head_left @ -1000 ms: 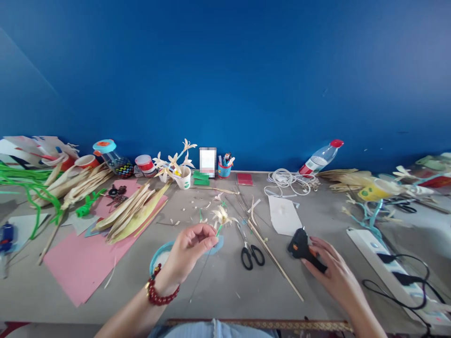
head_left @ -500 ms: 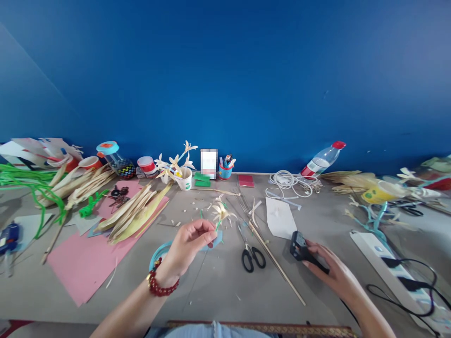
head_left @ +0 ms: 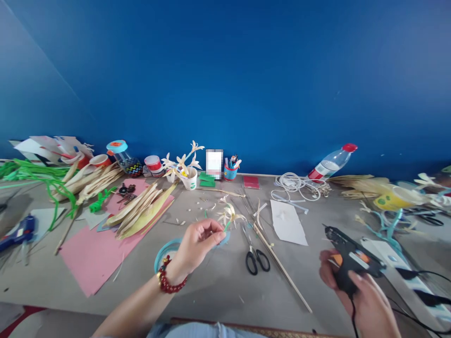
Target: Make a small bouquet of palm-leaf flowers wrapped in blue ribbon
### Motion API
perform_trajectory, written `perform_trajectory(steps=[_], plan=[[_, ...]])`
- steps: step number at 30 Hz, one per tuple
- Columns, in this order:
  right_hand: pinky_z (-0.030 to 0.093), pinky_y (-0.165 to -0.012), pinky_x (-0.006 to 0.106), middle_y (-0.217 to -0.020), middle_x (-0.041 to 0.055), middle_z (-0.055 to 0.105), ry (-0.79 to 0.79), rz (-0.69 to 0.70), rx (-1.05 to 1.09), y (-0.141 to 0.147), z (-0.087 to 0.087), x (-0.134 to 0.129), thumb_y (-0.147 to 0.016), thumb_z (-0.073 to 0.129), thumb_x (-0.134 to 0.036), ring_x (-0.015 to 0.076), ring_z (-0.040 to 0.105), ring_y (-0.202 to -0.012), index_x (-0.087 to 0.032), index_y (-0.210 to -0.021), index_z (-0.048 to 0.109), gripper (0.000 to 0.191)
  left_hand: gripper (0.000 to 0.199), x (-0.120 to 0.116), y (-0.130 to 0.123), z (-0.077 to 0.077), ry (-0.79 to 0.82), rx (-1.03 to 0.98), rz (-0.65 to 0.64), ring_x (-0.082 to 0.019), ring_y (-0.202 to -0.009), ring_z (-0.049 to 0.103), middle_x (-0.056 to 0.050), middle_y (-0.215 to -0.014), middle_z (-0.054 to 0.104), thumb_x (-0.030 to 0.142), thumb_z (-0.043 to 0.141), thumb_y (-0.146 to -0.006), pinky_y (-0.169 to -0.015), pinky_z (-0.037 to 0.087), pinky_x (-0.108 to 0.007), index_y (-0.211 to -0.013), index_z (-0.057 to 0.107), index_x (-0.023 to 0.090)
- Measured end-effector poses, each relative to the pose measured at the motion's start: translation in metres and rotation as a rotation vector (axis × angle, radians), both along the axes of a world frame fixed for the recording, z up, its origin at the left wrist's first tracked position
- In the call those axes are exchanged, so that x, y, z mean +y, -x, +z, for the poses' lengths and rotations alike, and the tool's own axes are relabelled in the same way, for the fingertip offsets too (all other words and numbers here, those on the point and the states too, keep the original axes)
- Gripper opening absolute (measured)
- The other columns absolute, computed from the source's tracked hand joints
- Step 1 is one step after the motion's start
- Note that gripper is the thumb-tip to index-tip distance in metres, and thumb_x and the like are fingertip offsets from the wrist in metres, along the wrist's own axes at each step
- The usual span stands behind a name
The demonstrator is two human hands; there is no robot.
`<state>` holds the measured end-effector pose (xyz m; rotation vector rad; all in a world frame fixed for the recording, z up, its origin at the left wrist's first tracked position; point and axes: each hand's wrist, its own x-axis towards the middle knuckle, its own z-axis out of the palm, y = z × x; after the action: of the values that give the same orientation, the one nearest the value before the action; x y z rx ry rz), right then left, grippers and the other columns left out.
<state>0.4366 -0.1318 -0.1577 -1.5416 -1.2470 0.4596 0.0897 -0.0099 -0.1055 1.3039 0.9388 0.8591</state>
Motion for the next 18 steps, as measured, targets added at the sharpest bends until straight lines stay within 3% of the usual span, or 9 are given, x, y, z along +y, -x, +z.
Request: perform_trajectory(steps=[1, 3, 6, 9, 12, 18], plan=[[0.044, -0.039, 0.032, -0.077, 0.0094, 0.068, 0.034, 0.028, 0.141, 0.014, 0.008, 0.000, -0.093, 0.049, -0.048, 0.0163, 0.051, -0.041, -0.022, -0.099, 0.063, 0.030, 0.026, 0.001, -0.001, -0.001, -0.016, 0.006, 0.001, -0.013, -0.065, 0.051, -0.002, -0.072, 0.061, 0.040, 0.070, -0.081, -0.060, 0.039, -0.024, -0.077, 0.065, 0.015], [0.046, -0.042, 0.030, -0.075, 0.0067, 0.066, 0.026, 0.048, 0.223, 0.043, 0.021, 0.000, -0.086, 0.065, -0.039, 0.0150, 0.052, -0.043, -0.022, -0.090, 0.062, 0.019, 0.024, 0.002, -0.003, -0.002, -0.032, 0.009, 0.003, -0.013, -0.066, 0.051, -0.002, -0.072, 0.061, 0.039, 0.071, -0.080, -0.061, 0.040, -0.023, -0.077, 0.065, 0.015], [0.048, -0.044, 0.028, -0.075, 0.0081, 0.070, 0.041, 0.181, 0.072, 0.081, 0.035, 0.002, -0.089, 0.062, -0.037, 0.0164, 0.057, -0.045, -0.020, -0.090, 0.065, 0.017, 0.021, 0.002, -0.006, -0.003, -0.036, 0.002, 0.010, -0.013, -0.067, 0.052, -0.001, -0.073, 0.061, 0.035, 0.071, -0.080, -0.064, 0.040, -0.023, -0.077, 0.065, 0.015], [0.051, -0.049, 0.027, -0.071, 0.0055, 0.073, -0.034, 0.322, -0.235, 0.109, 0.044, 0.010, -0.087, 0.065, -0.033, 0.0191, 0.064, -0.051, -0.023, -0.099, 0.065, 0.016, 0.019, -0.001, -0.008, -0.001, -0.062, 0.018, 0.024, -0.013, -0.068, 0.052, -0.002, -0.072, 0.061, 0.033, 0.069, -0.081, -0.064, 0.041, -0.024, -0.075, 0.065, 0.015], [0.053, -0.054, 0.029, -0.070, 0.0053, 0.074, -0.108, 0.395, -0.398, 0.125, 0.049, 0.020, -0.087, 0.062, -0.030, 0.0217, 0.067, -0.055, -0.025, -0.103, 0.061, 0.016, 0.019, -0.004, -0.008, 0.002, -0.093, 0.023, 0.031, -0.014, -0.068, 0.052, -0.002, -0.073, 0.061, 0.032, 0.068, -0.081, -0.064, 0.041, -0.024, -0.072, 0.064, 0.016], [0.048, -0.050, 0.027, -0.069, 0.0031, 0.070, -0.120, 0.457, -0.513, 0.133, 0.050, 0.030, -0.091, 0.056, -0.024, 0.0191, 0.064, -0.050, -0.024, -0.103, 0.051, 0.013, 0.021, -0.006, -0.007, 0.002, -0.116, -0.017, 0.036, -0.015, -0.069, 0.054, -0.003, -0.073, 0.062, 0.034, 0.068, -0.080, -0.066, 0.043, -0.025, -0.071, 0.063, 0.016]])
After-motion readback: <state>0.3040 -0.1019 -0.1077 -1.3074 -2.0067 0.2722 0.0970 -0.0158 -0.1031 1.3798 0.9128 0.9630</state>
